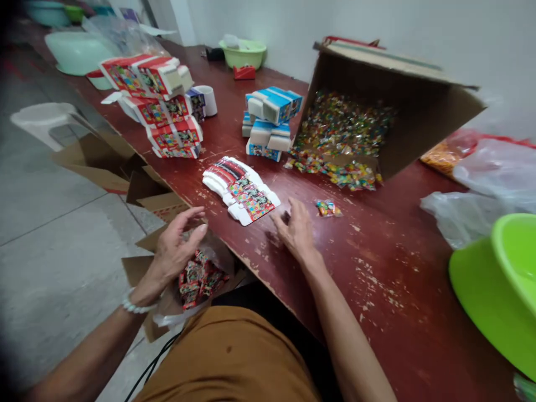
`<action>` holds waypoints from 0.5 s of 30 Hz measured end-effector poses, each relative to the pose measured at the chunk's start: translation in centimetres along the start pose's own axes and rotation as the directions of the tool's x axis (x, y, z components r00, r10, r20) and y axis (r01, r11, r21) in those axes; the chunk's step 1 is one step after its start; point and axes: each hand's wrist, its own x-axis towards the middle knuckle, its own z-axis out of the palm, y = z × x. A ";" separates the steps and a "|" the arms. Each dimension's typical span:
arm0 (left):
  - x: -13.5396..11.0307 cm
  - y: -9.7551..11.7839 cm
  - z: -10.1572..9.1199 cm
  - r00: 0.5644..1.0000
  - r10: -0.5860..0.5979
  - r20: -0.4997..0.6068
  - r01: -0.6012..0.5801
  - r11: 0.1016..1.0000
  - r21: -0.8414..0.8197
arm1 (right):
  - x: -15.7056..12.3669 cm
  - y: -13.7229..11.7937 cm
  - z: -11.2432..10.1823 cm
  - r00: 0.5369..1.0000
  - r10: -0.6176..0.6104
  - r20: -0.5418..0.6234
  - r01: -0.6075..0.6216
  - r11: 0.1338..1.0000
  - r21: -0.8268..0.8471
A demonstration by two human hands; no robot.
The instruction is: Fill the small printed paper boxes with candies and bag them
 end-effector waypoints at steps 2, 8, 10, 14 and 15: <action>2.1 1.9 2.2 0.981 0.195 0.003 -0.192 0.964 0.186 | 1.5 -0.4 1.4 0.999 0.037 0.028 -0.035 0.996 -0.076; 5.7 3.2 7.1 0.958 0.215 0.187 -0.285 0.759 0.585 | 2.7 -2.3 3.5 0.974 0.217 0.068 -0.198 0.956 -0.215; 5.8 2.7 7.4 0.958 0.207 0.196 -0.285 0.728 0.623 | 2.6 -2.1 3.7 0.974 0.226 0.022 -0.221 0.966 -0.137; 5.5 2.7 7.1 0.959 0.202 0.196 -0.281 0.730 0.623 | 2.7 -1.3 3.5 0.943 0.307 -0.130 -0.247 0.905 0.347; 5.5 3.0 6.8 0.962 0.203 0.185 -0.274 0.750 0.601 | 2.8 -1.2 3.1 0.933 0.339 -0.119 -0.248 0.847 0.471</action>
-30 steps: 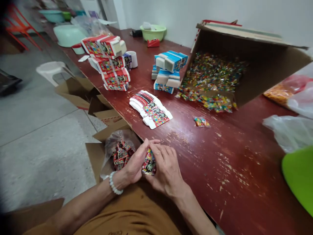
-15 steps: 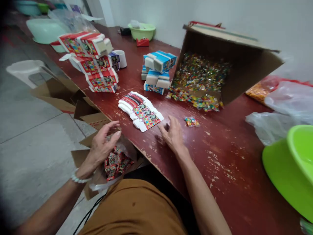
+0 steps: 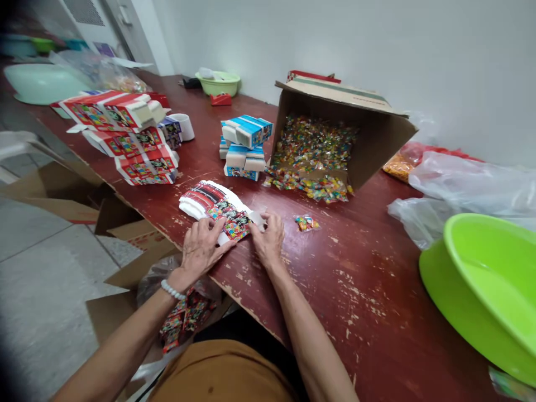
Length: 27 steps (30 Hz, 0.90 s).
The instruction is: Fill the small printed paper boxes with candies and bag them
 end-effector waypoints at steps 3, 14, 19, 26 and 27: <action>-0.1 -0.2 -1.9 0.998 -0.036 -0.042 0.024 0.965 -0.263 | -0.2 -1.1 -1.8 0.993 0.074 0.089 -0.090 0.976 0.197; -3.6 1.3 -6.0 0.657 0.530 0.537 0.705 -0.179 -0.686 | -4.3 -7.1 -4.2 0.851 -0.126 0.510 -0.211 0.808 0.551; -5.3 2.1 -5.8 0.730 0.440 0.523 0.662 -0.265 -0.701 | -6.3 -7.6 -4.4 0.812 -0.109 0.573 -0.285 0.783 0.553; -6.0 3.4 -7.0 0.788 0.277 0.550 0.609 -0.217 -0.763 | -8.5 -8.9 -5.5 0.824 -0.057 0.563 -0.372 0.695 0.615; -6.0 3.6 -7.0 0.796 0.252 0.549 0.599 -0.209 -0.773 | -8.7 -8.8 -5.5 0.819 -0.043 0.572 -0.385 0.699 0.603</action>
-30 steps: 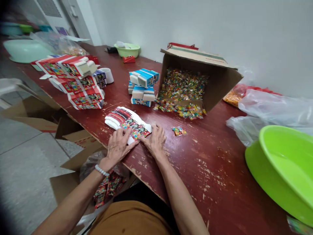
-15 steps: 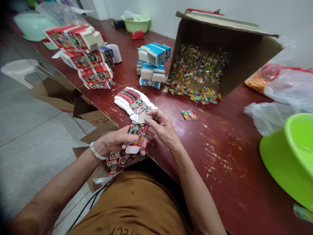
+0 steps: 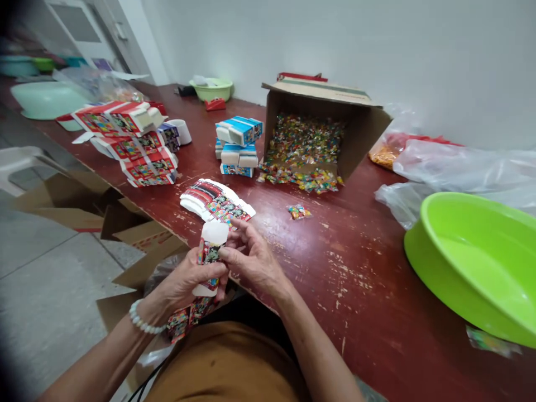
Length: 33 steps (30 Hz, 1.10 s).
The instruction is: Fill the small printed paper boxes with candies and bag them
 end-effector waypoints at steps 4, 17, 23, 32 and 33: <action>0.6 -0.7 0.7 0.996 0.015 -0.088 -0.020 0.998 -0.054 | -0.5 1.1 -0.2 0.993 0.092 -0.079 -0.096 0.994 -0.049; 1.3 -2.1 2.7 0.958 0.145 -0.247 -0.150 0.989 -0.001 | 0.1 0.8 -1.2 0.902 -0.152 -0.405 0.042 0.963 -0.267; 1.5 -2.4 2.4 0.981 0.113 -0.160 -0.125 0.990 -0.071 | -0.3 1.7 -1.0 0.950 -0.086 -0.300 0.026 0.980 -0.198; 1.3 -2.6 1.8 0.886 0.355 -0.298 -0.285 0.924 0.255 | -0.6 2.6 -1.5 0.902 -0.187 -0.389 0.093 0.965 -0.246; 1.3 -2.5 1.9 0.887 0.366 -0.280 -0.296 0.918 0.263 | -0.7 2.6 -1.4 0.908 -0.194 -0.370 0.114 0.967 -0.227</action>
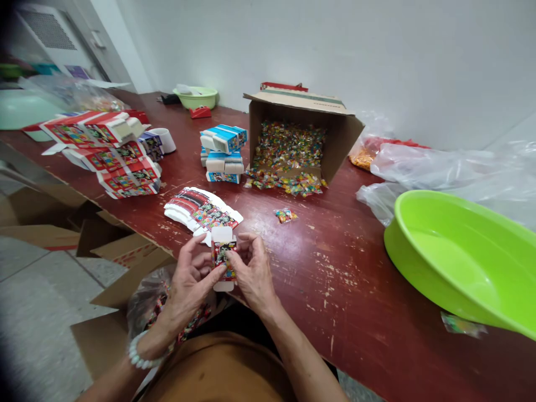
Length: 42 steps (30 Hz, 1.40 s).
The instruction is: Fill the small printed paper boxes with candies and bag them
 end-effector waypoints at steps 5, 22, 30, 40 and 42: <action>0.1 0.7 -0.3 0.997 -0.044 0.068 0.049 0.997 -0.063 | -0.1 -0.1 -0.5 0.997 -0.029 0.072 0.028 0.999 0.018; 0.2 0.4 -0.8 0.946 -0.290 0.147 0.320 0.912 -0.258 | 0.3 -0.2 -2.2 0.977 -0.098 0.191 0.145 0.957 -0.251; -0.2 -1.0 -0.2 0.794 -0.525 0.307 0.604 0.737 -0.303 | -0.4 -0.5 -2.0 0.925 -0.131 0.355 0.273 0.882 -0.384; 0.0 -1.0 -0.4 0.904 -0.326 0.275 0.359 0.930 -0.078 | 0.7 -1.5 -1.1 0.929 0.193 0.316 -0.169 0.980 -0.103; 0.1 -1.0 -0.7 0.911 -0.315 0.267 0.340 0.939 -0.054 | 0.7 -1.5 -0.8 0.931 0.197 0.307 -0.195 0.980 -0.037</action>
